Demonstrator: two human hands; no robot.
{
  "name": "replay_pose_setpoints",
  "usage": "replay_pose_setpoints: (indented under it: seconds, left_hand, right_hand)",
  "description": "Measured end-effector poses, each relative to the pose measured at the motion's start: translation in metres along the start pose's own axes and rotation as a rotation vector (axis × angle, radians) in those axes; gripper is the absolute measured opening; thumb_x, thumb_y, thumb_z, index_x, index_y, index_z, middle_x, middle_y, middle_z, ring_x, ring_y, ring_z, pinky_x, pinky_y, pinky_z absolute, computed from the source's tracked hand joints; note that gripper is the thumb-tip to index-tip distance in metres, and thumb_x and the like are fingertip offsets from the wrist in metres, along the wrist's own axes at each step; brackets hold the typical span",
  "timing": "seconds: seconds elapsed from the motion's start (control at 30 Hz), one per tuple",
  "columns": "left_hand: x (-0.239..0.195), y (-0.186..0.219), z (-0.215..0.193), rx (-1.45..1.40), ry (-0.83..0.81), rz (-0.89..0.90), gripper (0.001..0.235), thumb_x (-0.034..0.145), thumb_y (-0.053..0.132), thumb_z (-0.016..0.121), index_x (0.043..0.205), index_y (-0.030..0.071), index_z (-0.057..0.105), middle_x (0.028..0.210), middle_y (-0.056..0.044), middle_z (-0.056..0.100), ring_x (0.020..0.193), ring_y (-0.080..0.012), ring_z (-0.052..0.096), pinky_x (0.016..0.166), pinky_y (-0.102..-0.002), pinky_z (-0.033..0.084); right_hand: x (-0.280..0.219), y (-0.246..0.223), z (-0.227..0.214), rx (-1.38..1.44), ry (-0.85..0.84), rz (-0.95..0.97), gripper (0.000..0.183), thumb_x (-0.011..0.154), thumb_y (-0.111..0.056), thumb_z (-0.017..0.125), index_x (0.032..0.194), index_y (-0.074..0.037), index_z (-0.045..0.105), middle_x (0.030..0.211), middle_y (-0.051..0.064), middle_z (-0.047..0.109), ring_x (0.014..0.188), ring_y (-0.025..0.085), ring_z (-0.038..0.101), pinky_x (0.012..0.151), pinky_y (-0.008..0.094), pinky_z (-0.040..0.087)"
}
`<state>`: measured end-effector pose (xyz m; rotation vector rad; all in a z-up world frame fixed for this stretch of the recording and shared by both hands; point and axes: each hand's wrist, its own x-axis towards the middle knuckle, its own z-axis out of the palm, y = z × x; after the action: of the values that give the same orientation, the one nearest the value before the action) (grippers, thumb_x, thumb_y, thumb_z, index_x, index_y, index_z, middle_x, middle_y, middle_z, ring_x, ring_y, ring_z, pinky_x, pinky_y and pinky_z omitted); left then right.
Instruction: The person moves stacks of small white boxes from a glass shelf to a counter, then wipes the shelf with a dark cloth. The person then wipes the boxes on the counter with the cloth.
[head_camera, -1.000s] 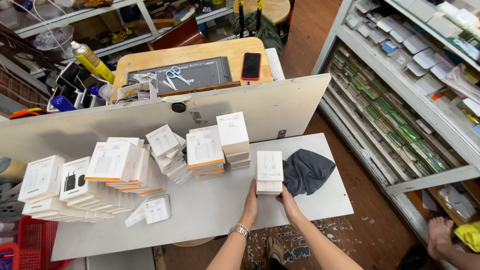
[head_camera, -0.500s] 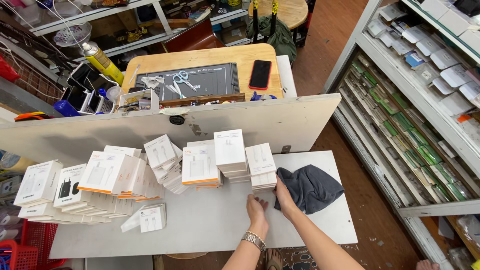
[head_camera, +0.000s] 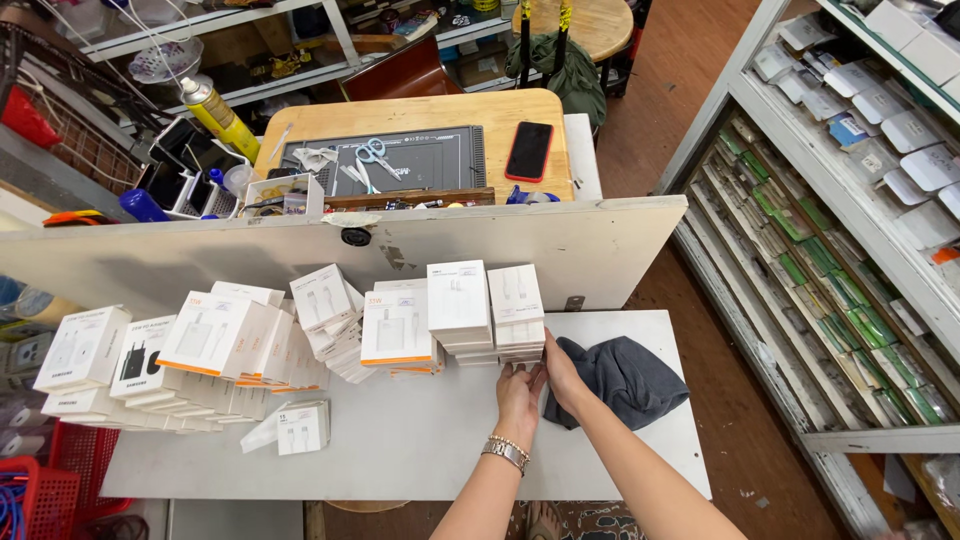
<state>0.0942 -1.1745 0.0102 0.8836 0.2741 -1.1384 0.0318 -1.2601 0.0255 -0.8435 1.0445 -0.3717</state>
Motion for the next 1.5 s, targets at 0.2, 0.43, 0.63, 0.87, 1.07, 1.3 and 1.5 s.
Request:
replay_pose_setpoints:
  seconds: [0.2,0.43,0.63,0.87,1.07,1.3,1.5]
  left_hand:
    - [-0.006,0.005,-0.019,0.053,0.107,-0.036,0.073,0.093,-0.007,0.041,0.16,0.008,0.016,0.153,-0.017,0.04,0.129,-0.0342,0.058,0.106,-0.043,0.055]
    - [-0.01,0.004,-0.049,0.095,0.155,-0.047,0.066,0.096,0.007,0.053,0.157,0.007,0.028,0.15,-0.02,0.047,0.13,-0.0391,0.056,0.104,-0.048,0.053]
    - [-0.023,0.012,-0.089,0.373,0.204,-0.095,0.056,0.096,0.026,0.056,0.15,0.014,0.048,0.154,-0.006,0.048,0.142,-0.0282,0.042,0.11,-0.047,0.04]
    - [-0.072,0.062,-0.163,0.418,0.303,0.171,0.046,0.098,0.024,0.056,0.14,0.004,0.057,0.145,-0.01,0.06,0.134,-0.0219,0.052,0.111,-0.038,0.039]
    - [-0.14,0.132,-0.211,0.407,0.373,0.41,0.037,0.1,0.014,0.053,0.132,0.0,0.062,0.133,-0.012,0.066,0.123,-0.0206,0.06,0.105,-0.032,0.044]
    - [-0.257,0.194,-0.242,0.472,0.406,0.562,0.032,0.102,0.018,0.054,0.123,0.001,0.069,0.12,-0.008,0.073,0.11,-0.0155,0.066,0.093,-0.028,0.05]
    - [-0.355,0.233,-0.282,0.309,0.569,0.709,0.03,0.101,0.02,0.056,0.12,0.003,0.07,0.117,-0.005,0.072,0.108,-0.0129,0.067,0.088,-0.03,0.053]
  right_hand:
    - [-0.022,0.005,0.0,0.01,0.031,-0.023,0.06,0.105,-0.047,0.033,0.149,-0.009,0.047,0.151,0.004,0.051,0.135,0.016,0.045,0.113,0.041,0.035]
    - [-0.082,-0.011,-0.022,-1.147,0.603,-0.282,0.061,0.089,-0.048,0.069,0.145,-0.027,0.057,0.158,0.015,0.042,0.145,0.043,0.037,0.114,0.056,0.036]
    - [-0.122,0.031,-0.017,-1.651,0.369,-0.19,0.091,0.078,-0.046,0.081,0.154,-0.023,0.036,0.16,0.024,0.023,0.14,0.058,0.028,0.107,0.061,0.038]
    - [-0.116,0.103,0.093,-1.622,0.09,-0.381,0.083,0.083,-0.031,0.076,0.154,-0.012,0.037,0.156,0.031,0.034,0.133,0.055,0.043,0.107,0.052,0.046]
    - [-0.145,0.102,0.202,-1.113,-0.127,-0.761,0.069,0.085,-0.026,0.076,0.144,-0.005,0.047,0.148,0.035,0.039,0.136,0.052,0.036,0.111,0.052,0.035]
    - [-0.244,0.109,0.292,-1.0,-0.333,-0.821,0.048,0.09,-0.018,0.065,0.136,-0.007,0.057,0.139,0.018,0.058,0.13,0.038,0.05,0.11,0.044,0.04]
    - [-0.32,0.134,0.368,-0.918,-0.517,-0.814,0.045,0.089,-0.012,0.061,0.134,-0.008,0.06,0.132,0.016,0.062,0.121,0.034,0.057,0.1,0.041,0.047]
